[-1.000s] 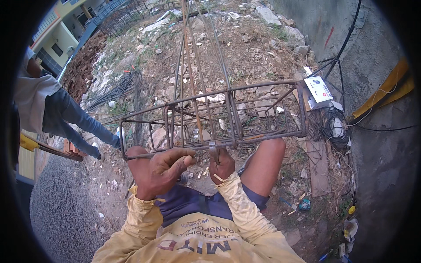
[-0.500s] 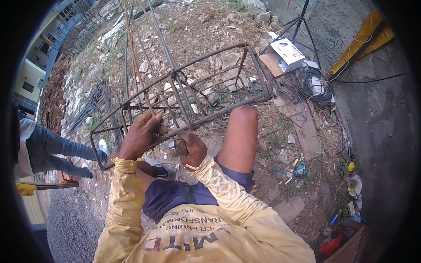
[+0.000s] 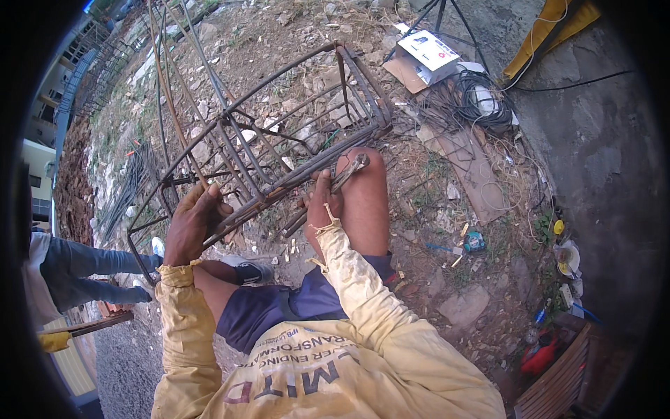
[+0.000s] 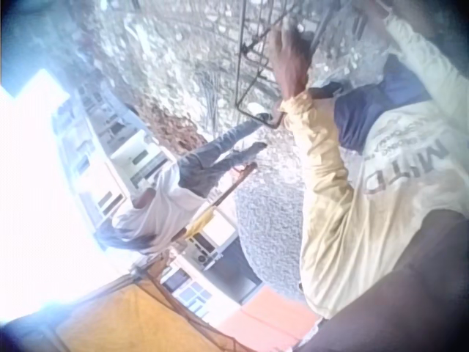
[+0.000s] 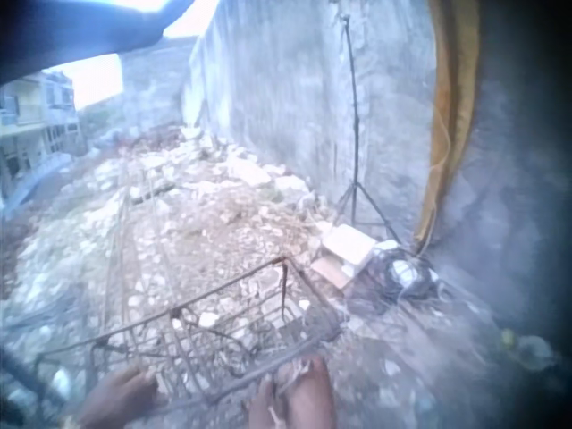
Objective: The person sits on the ground and assembles a rebar cage by tying intersecting rods together with wire. They use pliers to twist and secure the wire at multiple joints, then lift and reposition the cage to access different sections.
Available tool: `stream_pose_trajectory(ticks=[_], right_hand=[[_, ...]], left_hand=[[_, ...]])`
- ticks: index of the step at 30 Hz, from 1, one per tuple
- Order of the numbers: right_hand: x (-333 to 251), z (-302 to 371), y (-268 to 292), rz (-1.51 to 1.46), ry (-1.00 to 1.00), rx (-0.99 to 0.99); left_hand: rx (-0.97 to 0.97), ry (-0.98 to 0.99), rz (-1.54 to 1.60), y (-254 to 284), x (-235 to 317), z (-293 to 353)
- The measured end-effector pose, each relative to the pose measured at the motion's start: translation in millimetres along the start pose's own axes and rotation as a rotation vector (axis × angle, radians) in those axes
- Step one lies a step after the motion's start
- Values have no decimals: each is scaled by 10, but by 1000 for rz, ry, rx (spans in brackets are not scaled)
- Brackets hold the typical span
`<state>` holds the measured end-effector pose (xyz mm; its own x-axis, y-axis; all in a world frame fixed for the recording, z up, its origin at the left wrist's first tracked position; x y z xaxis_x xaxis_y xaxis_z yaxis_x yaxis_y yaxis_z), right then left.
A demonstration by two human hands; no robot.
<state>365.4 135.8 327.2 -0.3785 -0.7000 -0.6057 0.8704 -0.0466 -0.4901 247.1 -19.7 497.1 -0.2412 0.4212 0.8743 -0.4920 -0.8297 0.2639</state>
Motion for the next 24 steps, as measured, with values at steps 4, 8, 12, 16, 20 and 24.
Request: stream_pose_trajectory(ticks=[4,8,12,16,20,24], right_hand=[[38,-108,-127,-44,-128,1],[100,-188,-135,-121,-177,2],[-8,-107,-177,-114,-167,29],[-15,-159,-170,-102,-172,-4],[-30,-185,-190,-69,-176,-10],[-64,-230,-147,-31,-204,-6]], left_hand=[[-14,-7,34,-5,-10,5],[-12,-4,10,-2,-9,14],[-50,-47,-32,-41,6,-15],[-29,-43,-54,-74,75,23],[-43,-28,-9,-45,1,-4],[-70,-50,-33,-75,-32,-16]])
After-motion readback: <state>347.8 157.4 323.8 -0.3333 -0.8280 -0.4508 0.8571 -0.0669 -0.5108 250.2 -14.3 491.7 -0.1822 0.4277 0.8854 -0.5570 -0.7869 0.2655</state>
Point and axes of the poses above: each hand's wrist, its own z-axis away from the middle knuckle, its own y-axis out of the back of the hand, x = y × z, the point moved 4 cm from there along -z, towards the middle knuckle, and after that the axes turned 13 degrees about x, right-handed, at the moved point
